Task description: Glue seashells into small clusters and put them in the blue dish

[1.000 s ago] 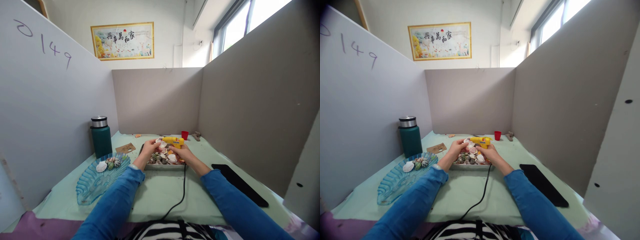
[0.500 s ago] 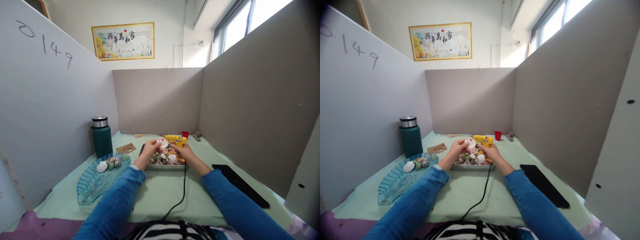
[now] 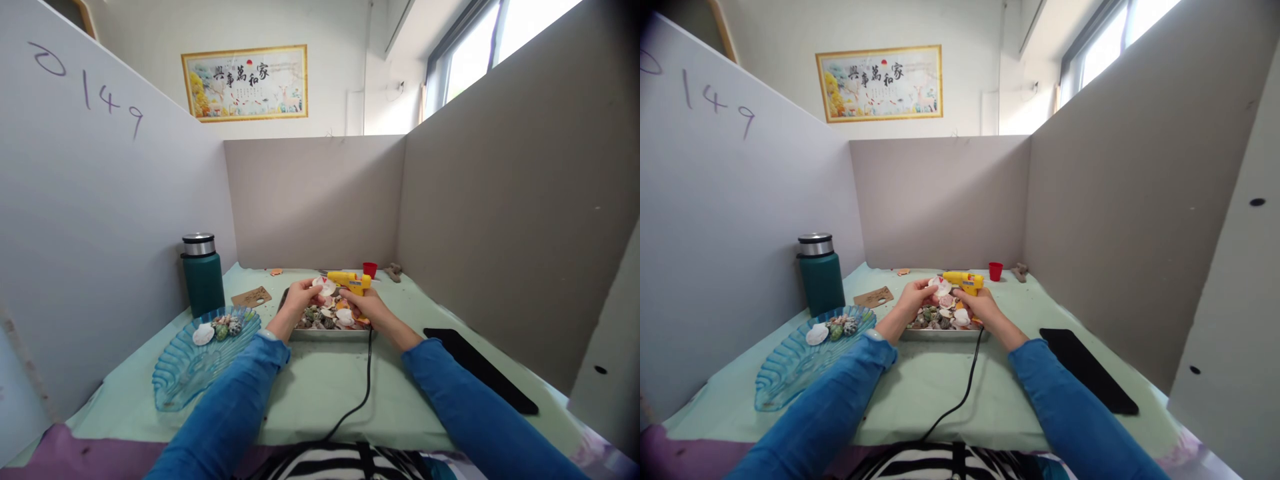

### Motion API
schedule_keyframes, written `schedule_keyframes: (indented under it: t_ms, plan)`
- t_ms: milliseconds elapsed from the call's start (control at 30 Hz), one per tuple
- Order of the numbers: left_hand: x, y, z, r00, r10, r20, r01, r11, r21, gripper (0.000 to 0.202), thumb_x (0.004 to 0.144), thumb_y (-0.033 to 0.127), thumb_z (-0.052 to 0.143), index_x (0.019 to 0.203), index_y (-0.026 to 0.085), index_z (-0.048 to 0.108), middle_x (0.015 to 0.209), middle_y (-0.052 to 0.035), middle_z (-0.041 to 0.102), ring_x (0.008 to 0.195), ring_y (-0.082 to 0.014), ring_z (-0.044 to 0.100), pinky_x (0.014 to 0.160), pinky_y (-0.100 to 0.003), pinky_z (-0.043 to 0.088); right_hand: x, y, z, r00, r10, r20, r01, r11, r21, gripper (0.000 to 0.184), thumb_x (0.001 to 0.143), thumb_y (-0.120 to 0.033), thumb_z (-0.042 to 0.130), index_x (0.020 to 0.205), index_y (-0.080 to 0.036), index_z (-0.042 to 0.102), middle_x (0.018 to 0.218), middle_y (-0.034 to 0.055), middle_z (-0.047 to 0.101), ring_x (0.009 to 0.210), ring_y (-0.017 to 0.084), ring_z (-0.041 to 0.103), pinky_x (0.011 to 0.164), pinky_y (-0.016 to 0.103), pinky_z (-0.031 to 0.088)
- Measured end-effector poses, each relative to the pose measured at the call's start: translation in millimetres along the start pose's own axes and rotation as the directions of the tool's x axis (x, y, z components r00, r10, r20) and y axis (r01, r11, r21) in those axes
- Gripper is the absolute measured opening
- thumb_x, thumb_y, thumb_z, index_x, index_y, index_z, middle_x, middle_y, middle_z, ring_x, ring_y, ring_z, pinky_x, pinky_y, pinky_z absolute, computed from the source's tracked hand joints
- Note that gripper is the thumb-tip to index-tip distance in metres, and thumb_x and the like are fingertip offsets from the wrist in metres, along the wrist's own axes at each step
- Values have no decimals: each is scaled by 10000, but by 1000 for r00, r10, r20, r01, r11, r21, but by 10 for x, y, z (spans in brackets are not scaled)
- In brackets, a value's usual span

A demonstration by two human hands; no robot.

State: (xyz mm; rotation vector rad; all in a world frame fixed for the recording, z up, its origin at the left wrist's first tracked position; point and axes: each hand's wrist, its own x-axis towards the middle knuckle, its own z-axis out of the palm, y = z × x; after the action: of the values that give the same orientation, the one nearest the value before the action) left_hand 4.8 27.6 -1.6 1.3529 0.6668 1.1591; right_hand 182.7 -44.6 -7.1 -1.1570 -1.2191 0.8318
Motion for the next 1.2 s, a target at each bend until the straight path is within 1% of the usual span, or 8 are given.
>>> schedule_keyframes:
  t_ms: [100, 267, 367, 500, 733, 933, 1067, 1200]
  plan:
    - [3, 1, 1, 1000, -3, -7, 2, 1000, -6, 375, 679, 271, 821, 978, 74, 710, 585, -27, 672, 473, -130, 630, 552, -248, 549, -8, -12, 1, 1000, 8, -7, -8, 1000, 11, 388, 658, -468, 795, 595, -191, 531, 426, -57, 452, 354, 69, 369, 340, 215, 312]
    - [9, -3, -3, 1000, 1, -14, -2, 999, -36, 340, 671, 244, 819, 948, 79, 710, 587, -25, 670, 471, -117, 618, 559, -245, 558, -16, -14, -6, 1000, 0, 30, 1, 999, -32, 411, 666, -467, 792, 549, -192, 509, 412, -52, 441, 358, 69, 376, 349, 212, 313]
    - [12, -3, -2, 1000, -1, -18, 0, 1000, -28, 344, 677, 251, 817, 958, 83, 714, 589, -26, 670, 473, -117, 620, 559, -245, 559, -22, -22, -6, 1000, 0, 14, 0, 1000, -16, 388, 668, -453, 789, 570, -187, 524, 423, -55, 448, 362, 66, 377, 358, 211, 324]
    - [17, 2, -3, 1000, -3, -26, 3, 1000, -19, 340, 683, 244, 808, 969, 83, 717, 586, -25, 670, 470, -115, 616, 567, -252, 564, -15, -22, -3, 1000, 9, -14, -9, 1000, -3, 368, 671, -451, 783, 602, -184, 539, 435, -58, 455, 358, 64, 371, 351, 211, 311]
    - [17, 5, -10, 1000, -4, -27, 3, 999, -37, 316, 676, 217, 801, 938, 70, 704, 599, -35, 680, 467, -125, 619, 551, -253, 560, 29, 44, -9, 1000, -10, 9, 10, 999, -32, 372, 676, -464, 785, 618, -179, 553, 444, -52, 469, 365, 70, 383, 358, 218, 325]
    - [9, 15, -7, 1000, -7, -22, 7, 999, -36, 296, 690, 202, 786, 948, 83, 703, 574, -16, 664, 467, -118, 614, 557, -247, 558, 43, 58, -10, 999, -30, 33, 32, 997, -64, 383, 678, -478, 777, 615, -175, 552, 445, -53, 461, 369, 70, 385, 360, 216, 332]
    - [14, 13, -4, 1000, 2, -21, -2, 1000, -30, 297, 692, 207, 788, 945, 77, 704, 570, -20, 662, 462, -115, 609, 549, -240, 552, 23, 23, 1, 1000, -16, 3, 16, 999, -36, 383, 664, -470, 787, 607, -182, 540, 442, -52, 462, 371, 70, 385, 362, 218, 333]
    - [3, 16, 2, 1000, -11, -11, 10, 1000, -25, 323, 700, 185, 769, 994, 65, 707, 566, -28, 668, 467, -124, 615, 531, -234, 542, 10, 5, 9, 999, -13, -35, 14, 1000, 28, 380, 670, -468, 782, 604, -192, 531, 424, -62, 437, 363, 65, 351, 344, 213, 300]
